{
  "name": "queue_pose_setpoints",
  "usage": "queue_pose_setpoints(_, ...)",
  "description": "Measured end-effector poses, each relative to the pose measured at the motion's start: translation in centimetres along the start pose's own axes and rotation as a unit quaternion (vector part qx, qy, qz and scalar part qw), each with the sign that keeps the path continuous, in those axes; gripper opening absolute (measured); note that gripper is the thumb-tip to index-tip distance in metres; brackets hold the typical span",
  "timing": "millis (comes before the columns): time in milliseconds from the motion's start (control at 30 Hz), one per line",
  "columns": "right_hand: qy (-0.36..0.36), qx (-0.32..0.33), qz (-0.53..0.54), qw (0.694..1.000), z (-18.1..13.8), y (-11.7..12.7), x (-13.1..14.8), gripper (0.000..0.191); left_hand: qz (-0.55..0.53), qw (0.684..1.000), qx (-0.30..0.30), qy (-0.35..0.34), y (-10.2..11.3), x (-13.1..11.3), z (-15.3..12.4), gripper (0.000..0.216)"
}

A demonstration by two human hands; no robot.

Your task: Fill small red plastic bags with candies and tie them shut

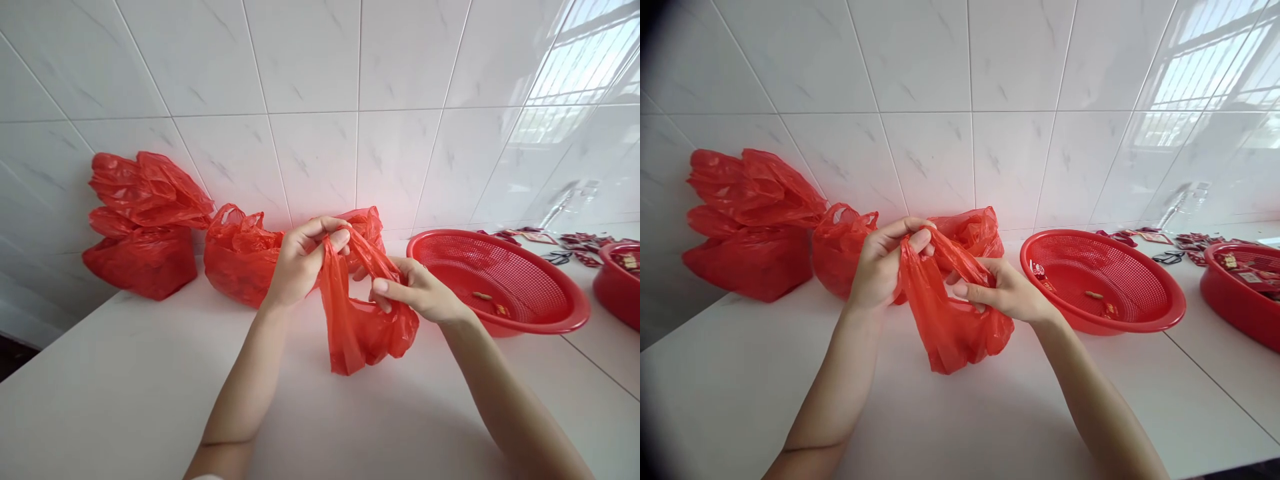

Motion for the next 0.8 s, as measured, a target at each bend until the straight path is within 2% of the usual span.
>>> queue_pose_setpoints(133,0.01,-0.015,0.066,0.998,0.0,-0.2,-0.1,0.037,-0.016,1.0,0.002,0.01,0.3,0.0,0.1,0.023)
queue_pose_setpoints(200,0.007,-0.04,0.111,0.993,0.1,-0.1,-0.2,0.035,-0.038,0.999,-0.002,0.006,0.4,-0.2,0.2,0.023)
queue_pose_setpoints(333,0.014,-0.158,0.16,0.974,0.7,-0.2,-0.4,0.033,-0.097,0.995,0.011,-0.009,0.8,-0.7,0.2,0.022)
queue_pose_setpoints(433,0.019,-0.222,0.091,0.971,1.2,-1.0,-0.6,0.027,-0.083,0.993,0.084,0.006,0.8,-1.0,-0.1,0.021)
queue_pose_setpoints(500,0.021,-0.184,0.04,0.982,1.3,-1.8,-0.7,0.017,-0.054,0.989,0.138,0.022,0.5,-1.2,-0.3,0.02)
queue_pose_setpoints(567,0.017,-0.085,0.022,0.996,1.3,-2.4,-0.6,0.012,-0.033,0.987,0.152,0.036,0.2,-1.3,-0.5,0.02)
queue_pose_setpoints(667,0.006,0.04,0.045,0.998,1.0,-2.8,-0.2,0.021,-0.012,0.992,0.111,0.058,0.1,-1.2,-0.5,0.021)
queue_pose_setpoints(733,0.008,0.073,0.059,0.996,0.9,-2.8,-0.1,0.023,0.006,0.993,0.088,0.079,0.1,-0.9,-0.2,0.023)
queue_pose_setpoints(800,0.009,0.077,0.058,0.995,1.0,-2.9,-0.3,0.028,0.018,0.992,0.078,0.098,0.1,-0.2,0.1,0.024)
Point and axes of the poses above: each hand's wrist, its own z-axis towards the middle knuckle, its own y-axis out of the back of the hand, x = y × z, the point moved 1 cm from there along z, towards the middle knuckle, and after that the axes turned 7 degrees about -z, right-handed, at the moved point
